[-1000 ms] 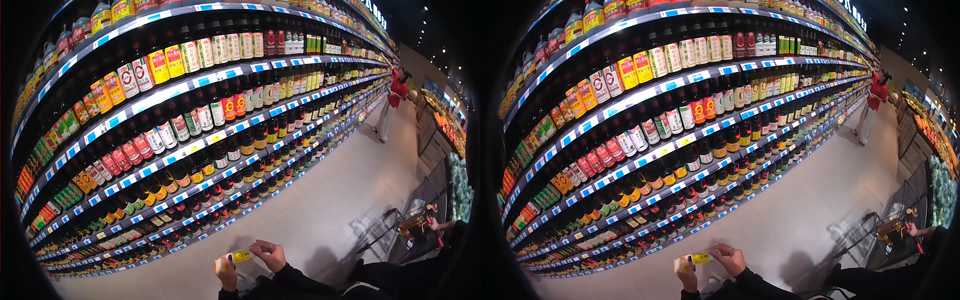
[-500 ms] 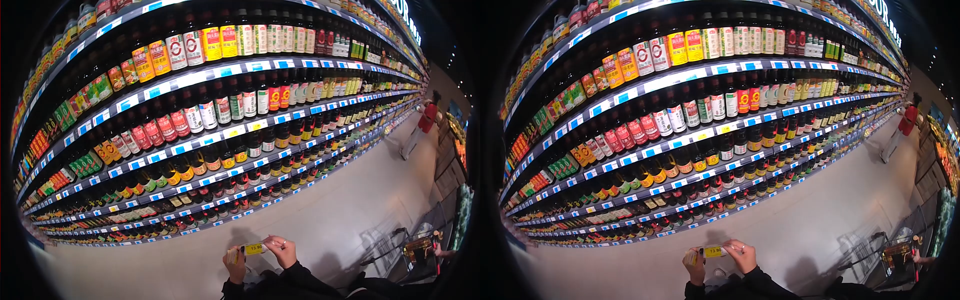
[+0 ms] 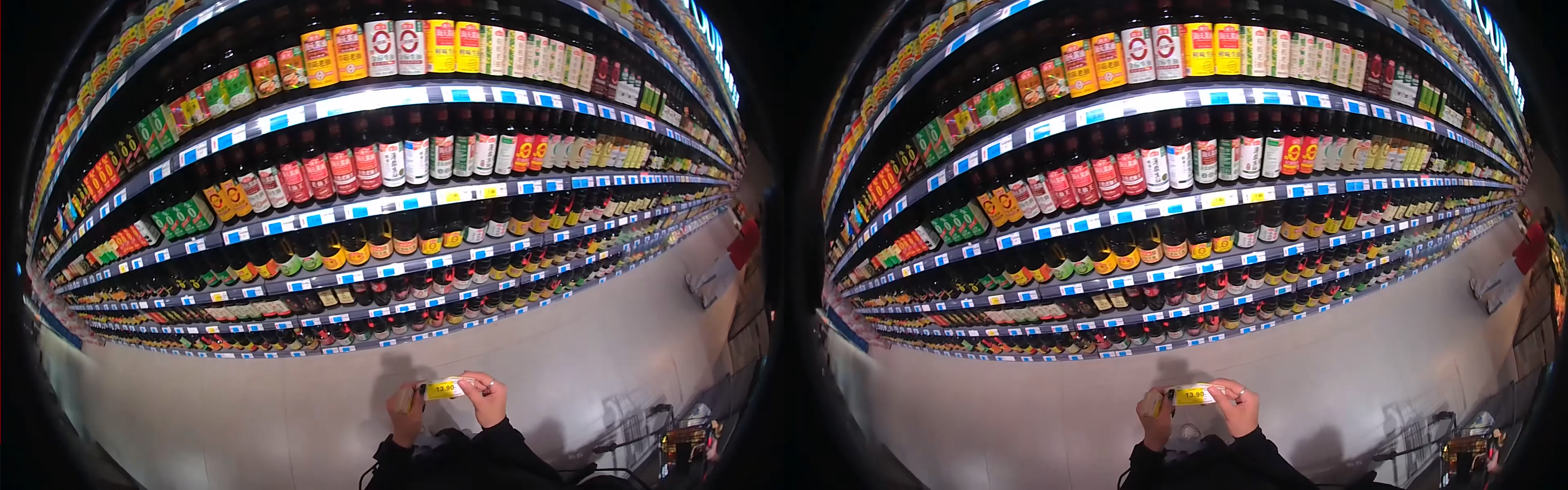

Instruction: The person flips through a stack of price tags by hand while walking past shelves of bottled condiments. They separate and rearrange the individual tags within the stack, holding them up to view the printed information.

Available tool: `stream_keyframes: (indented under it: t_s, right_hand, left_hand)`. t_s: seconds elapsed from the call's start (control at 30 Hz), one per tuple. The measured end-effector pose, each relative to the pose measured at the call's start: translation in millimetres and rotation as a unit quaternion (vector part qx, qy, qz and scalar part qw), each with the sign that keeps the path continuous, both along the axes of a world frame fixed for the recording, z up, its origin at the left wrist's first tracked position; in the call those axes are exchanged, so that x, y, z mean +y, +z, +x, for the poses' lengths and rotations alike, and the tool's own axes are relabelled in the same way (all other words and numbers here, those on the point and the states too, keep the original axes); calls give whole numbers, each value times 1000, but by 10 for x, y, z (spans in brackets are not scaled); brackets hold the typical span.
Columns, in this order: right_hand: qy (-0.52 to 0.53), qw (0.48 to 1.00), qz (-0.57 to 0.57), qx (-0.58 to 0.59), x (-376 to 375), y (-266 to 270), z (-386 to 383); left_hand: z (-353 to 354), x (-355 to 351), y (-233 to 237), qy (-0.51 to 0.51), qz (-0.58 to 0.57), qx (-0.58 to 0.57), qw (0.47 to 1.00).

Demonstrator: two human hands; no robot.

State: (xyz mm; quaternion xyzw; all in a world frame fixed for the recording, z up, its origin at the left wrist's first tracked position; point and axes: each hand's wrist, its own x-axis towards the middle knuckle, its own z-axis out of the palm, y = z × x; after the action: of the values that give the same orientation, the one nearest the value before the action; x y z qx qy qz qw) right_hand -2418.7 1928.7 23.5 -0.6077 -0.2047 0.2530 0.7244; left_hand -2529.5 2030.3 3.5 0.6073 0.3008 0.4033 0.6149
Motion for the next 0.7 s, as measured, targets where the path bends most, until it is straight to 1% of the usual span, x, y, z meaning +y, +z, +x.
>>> stream_keyframes:
  t_s: [0.13, 0.2, 0.3, 0.5, 0.57, 0.7]
  right_hand:
    - [7, 1000, -2, -10, 77, -40, -43]
    - [8, 1000, 20, 0, 114, -4, -75]
    - [6, 1000, 2, -25, 157, -6, -106]
    - [18, 1000, -3, -13, 198, -9, -157]
    - [25, 1000, 2, -18, 212, -8, -169]
    - [14, 1000, -4, -28, 226, -25, -186]
  left_hand:
    - [-51, 59, -6, -5, 13, -15, 1000]
    - [-79, 76, 9, -3, 14, -17, 1000]
    - [-100, 125, 19, 0, 13, -25, 1000]
    - [-174, 159, -11, -4, 8, -45, 999]
    - [-200, 193, -28, -20, 46, -15, 999]
    - [-201, 214, 21, -13, 77, -7, 997]
